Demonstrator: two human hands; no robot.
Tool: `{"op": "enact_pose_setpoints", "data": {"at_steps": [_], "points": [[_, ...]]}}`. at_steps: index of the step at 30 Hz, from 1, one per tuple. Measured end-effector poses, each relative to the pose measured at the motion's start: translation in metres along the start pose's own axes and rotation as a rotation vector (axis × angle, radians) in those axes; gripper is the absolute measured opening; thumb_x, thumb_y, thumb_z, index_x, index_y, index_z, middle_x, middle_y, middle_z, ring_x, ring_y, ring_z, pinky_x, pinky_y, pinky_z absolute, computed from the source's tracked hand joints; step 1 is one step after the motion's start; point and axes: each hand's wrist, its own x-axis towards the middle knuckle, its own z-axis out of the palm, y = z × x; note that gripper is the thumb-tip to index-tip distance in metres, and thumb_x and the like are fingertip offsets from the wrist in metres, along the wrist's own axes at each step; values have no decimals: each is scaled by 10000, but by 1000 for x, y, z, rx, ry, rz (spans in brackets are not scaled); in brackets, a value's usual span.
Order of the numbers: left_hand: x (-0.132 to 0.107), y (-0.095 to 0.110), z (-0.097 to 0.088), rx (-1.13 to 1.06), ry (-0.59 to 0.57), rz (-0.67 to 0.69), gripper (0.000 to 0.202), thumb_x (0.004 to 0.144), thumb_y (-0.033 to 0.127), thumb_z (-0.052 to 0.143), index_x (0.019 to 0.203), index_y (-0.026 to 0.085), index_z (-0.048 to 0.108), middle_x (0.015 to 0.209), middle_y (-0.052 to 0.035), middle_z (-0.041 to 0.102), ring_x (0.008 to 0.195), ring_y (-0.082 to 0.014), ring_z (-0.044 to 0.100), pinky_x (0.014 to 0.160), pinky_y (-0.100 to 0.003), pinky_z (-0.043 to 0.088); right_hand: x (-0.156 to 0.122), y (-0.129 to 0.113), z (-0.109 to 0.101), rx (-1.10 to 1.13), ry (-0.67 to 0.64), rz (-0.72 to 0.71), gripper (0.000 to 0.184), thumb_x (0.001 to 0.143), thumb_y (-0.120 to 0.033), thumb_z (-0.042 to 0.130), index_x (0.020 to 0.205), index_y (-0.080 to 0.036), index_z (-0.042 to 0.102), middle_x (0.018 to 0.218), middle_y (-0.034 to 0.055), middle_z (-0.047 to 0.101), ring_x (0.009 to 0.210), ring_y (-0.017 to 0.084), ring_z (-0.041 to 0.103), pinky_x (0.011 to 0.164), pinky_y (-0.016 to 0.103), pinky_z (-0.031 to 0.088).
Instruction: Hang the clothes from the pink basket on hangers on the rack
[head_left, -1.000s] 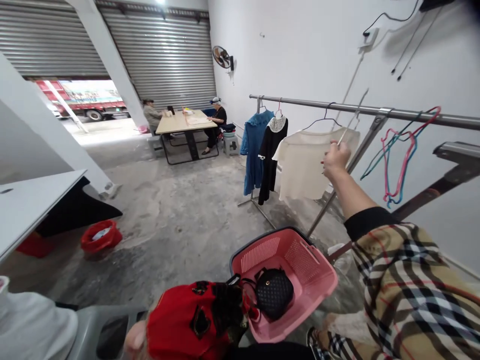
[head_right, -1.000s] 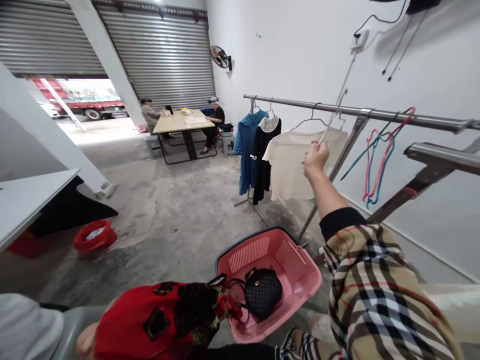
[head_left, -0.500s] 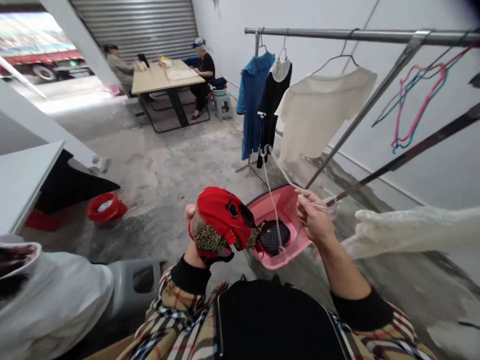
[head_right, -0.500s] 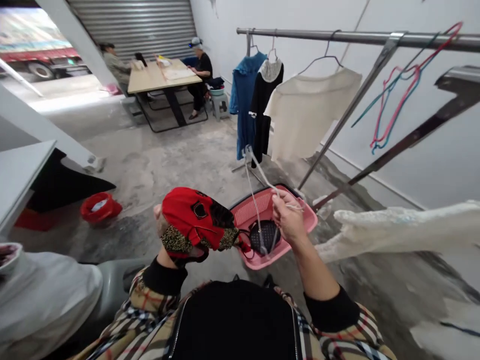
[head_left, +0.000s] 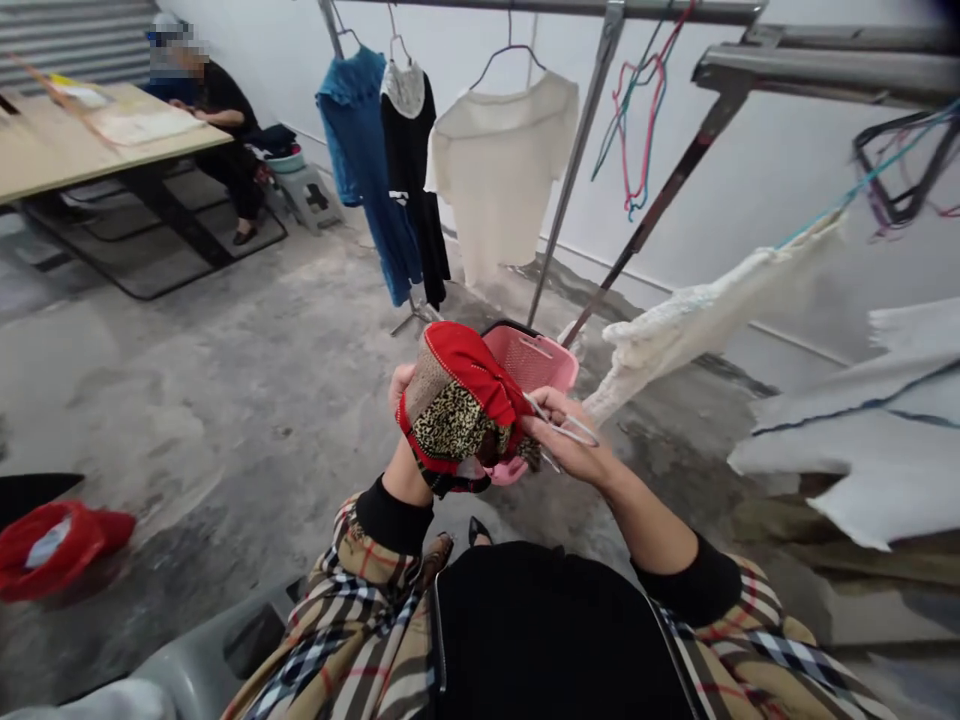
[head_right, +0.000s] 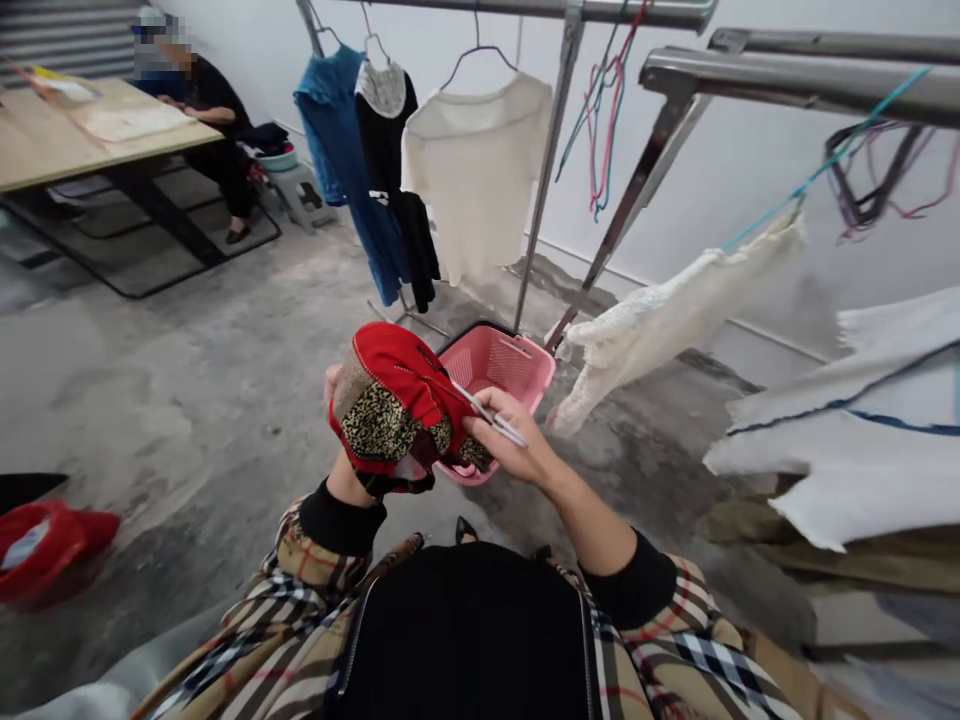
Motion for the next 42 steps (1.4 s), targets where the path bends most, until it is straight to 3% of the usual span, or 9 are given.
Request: {"op": "enact_pose_setpoints", "data": {"at_steps": [4, 10, 17, 22, 27, 33, 37, 40, 42], "points": [[-7, -5, 26, 41, -78, 106, 257, 785, 458, 525, 762, 233, 646, 764, 12, 716, 736, -209, 692, 774, -355, 581, -29, -23, -31, 93, 202, -123, 274, 787, -454, 698, 855, -223, 569, 748, -18, 605, 634, 105, 547, 585, 218, 463], [-22, -17, 87, 174, -267, -128, 264, 823, 375, 524, 946, 197, 676, 902, -49, 735, 986, -277, 682, 895, -462, 561, -97, -79, -88, 20, 526, -396, 252, 767, -422, 735, 870, -236, 599, 763, -26, 610, 625, 95, 563, 559, 204, 483], [-22, -53, 167, 231, -377, 294, 148, 791, 215, 660, 938, 220, 643, 907, -9, 708, 1023, -213, 662, 945, -355, 529, -184, -125, -145, -163, 797, -658, 233, 766, -357, 754, 863, -196, 615, 794, -19, 573, 689, 89, 541, 656, 225, 484], [-36, -80, 215, 336, -386, 400, 153, 849, 307, 643, 972, 218, 634, 983, -17, 688, 1179, -232, 575, 997, -385, 482, -233, -141, -180, -228, 868, -742, 268, 720, -378, 783, 819, -179, 634, 744, -21, 537, 654, 87, 508, 673, 267, 470], [-60, -103, 255, 322, -527, 379, 68, 841, 274, 670, 899, 283, 637, 924, 58, 680, 1212, -202, 491, 1071, -391, 423, -282, -133, -204, -162, 893, -698, 270, 685, -351, 813, 829, -198, 643, 719, -24, 563, 599, 86, 524, 628, 269, 489], [-84, -138, 292, 330, -546, 307, 147, 889, 127, 520, 934, 213, 630, 924, 24, 650, 1240, -235, 512, 1038, -398, 445, -329, -92, -220, -4, 796, -429, 280, 648, -363, 837, 796, -206, 659, 741, -3, 668, 613, 108, 610, 550, 221, 510], [-98, -163, 306, 417, -617, 243, 139, 898, 134, 491, 906, 183, 621, 899, 26, 633, 1171, -220, 577, 980, -386, 478, -346, -70, -232, 14, 910, -415, 278, 662, -371, 829, 775, -177, 665, 698, 4, 652, 576, 93, 593, 525, 192, 495], [-116, -187, 311, 474, -779, 188, 39, 855, 167, 579, 876, 175, 610, 857, 34, 639, 1009, -175, 635, 931, -353, 494, -351, -67, -228, 51, 936, -439, 294, 674, -364, 819, 812, -176, 640, 626, -34, 581, 416, 42, 438, 360, 151, 343], [-130, -206, 312, 506, -919, 128, 78, 813, 216, 649, 867, 173, 612, 835, 29, 645, 909, -159, 639, 889, -331, 507, -348, -65, -218, 86, 876, -447, 357, 631, -329, 843, 871, -199, 613, 710, -45, 606, 368, 14, 337, 301, 147, 228]]}}
